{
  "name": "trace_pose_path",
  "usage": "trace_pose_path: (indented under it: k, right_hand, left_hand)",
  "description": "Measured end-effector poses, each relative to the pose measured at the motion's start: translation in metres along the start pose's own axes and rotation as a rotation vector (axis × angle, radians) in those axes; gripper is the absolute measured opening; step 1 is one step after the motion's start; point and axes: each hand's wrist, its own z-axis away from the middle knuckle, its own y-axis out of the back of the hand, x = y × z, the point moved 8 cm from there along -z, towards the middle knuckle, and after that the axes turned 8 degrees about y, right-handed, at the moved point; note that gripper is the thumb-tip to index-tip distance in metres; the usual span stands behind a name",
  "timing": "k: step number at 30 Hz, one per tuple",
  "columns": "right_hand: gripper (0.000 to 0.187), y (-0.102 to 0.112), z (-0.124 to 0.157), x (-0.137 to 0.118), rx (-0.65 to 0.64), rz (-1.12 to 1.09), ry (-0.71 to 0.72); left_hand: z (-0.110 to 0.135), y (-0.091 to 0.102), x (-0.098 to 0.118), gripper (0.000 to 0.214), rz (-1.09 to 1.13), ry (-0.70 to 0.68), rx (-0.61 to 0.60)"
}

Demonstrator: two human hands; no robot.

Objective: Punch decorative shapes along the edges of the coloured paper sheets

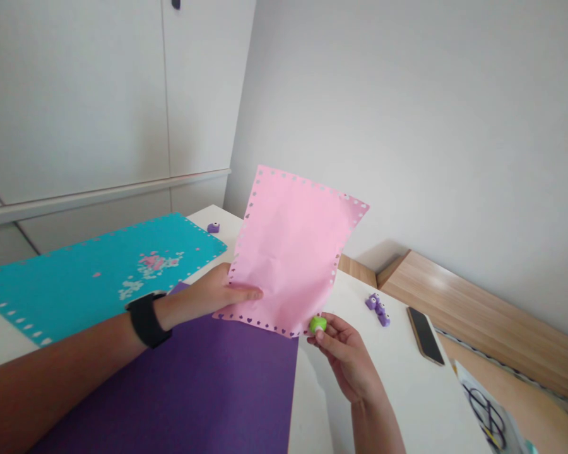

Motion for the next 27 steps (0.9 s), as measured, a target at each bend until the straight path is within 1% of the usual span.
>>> trace_pose_path:
  k: [3, 5, 7, 11, 15, 19, 22, 24, 27]
  right_hand:
    - [0.036, 0.000, 0.000, 0.000, 0.016, 0.009, 0.030]
    - [0.034, -0.001, 0.000, -0.001, 0.028, 0.017, 0.062]
    - [0.033, -0.001, -0.001, -0.001, 0.039, 0.032, 0.090]
    - [0.033, 0.000, -0.002, -0.001, 0.070, 0.070, 0.137]
    - [0.029, -0.006, -0.002, 0.000, 0.068, 0.099, 0.163]
    - [0.027, -0.008, -0.002, 0.001, 0.092, 0.104, 0.181]
    - [0.028, -0.005, -0.003, 0.001, 0.118, 0.103, 0.194]
    - [0.029, -0.004, -0.004, 0.002, 0.108, 0.080, 0.186]
    - [0.032, -0.006, -0.006, 0.006, 0.070, 0.020, 0.136]
  left_hand:
    - [0.003, -0.001, 0.012, 0.050, -0.094, -0.077, 0.006]
    - [0.005, -0.001, 0.019, 0.046, -0.088, -0.120, 0.009]
    - [0.005, -0.002, 0.022, 0.046, -0.073, -0.138, 0.006]
    - [0.004, -0.001, 0.023, 0.048, -0.041, -0.133, 0.027]
    - [0.005, -0.001, 0.020, 0.036, -0.007, -0.101, 0.046]
    - [0.003, -0.002, 0.021, 0.037, 0.014, -0.137, 0.046]
    - [0.003, -0.004, 0.017, 0.034, 0.011, -0.091, 0.030]
    - [0.005, -0.005, 0.017, 0.033, 0.002, -0.061, 0.018]
    - [0.007, -0.006, 0.019, 0.029, -0.021, -0.057, 0.007]
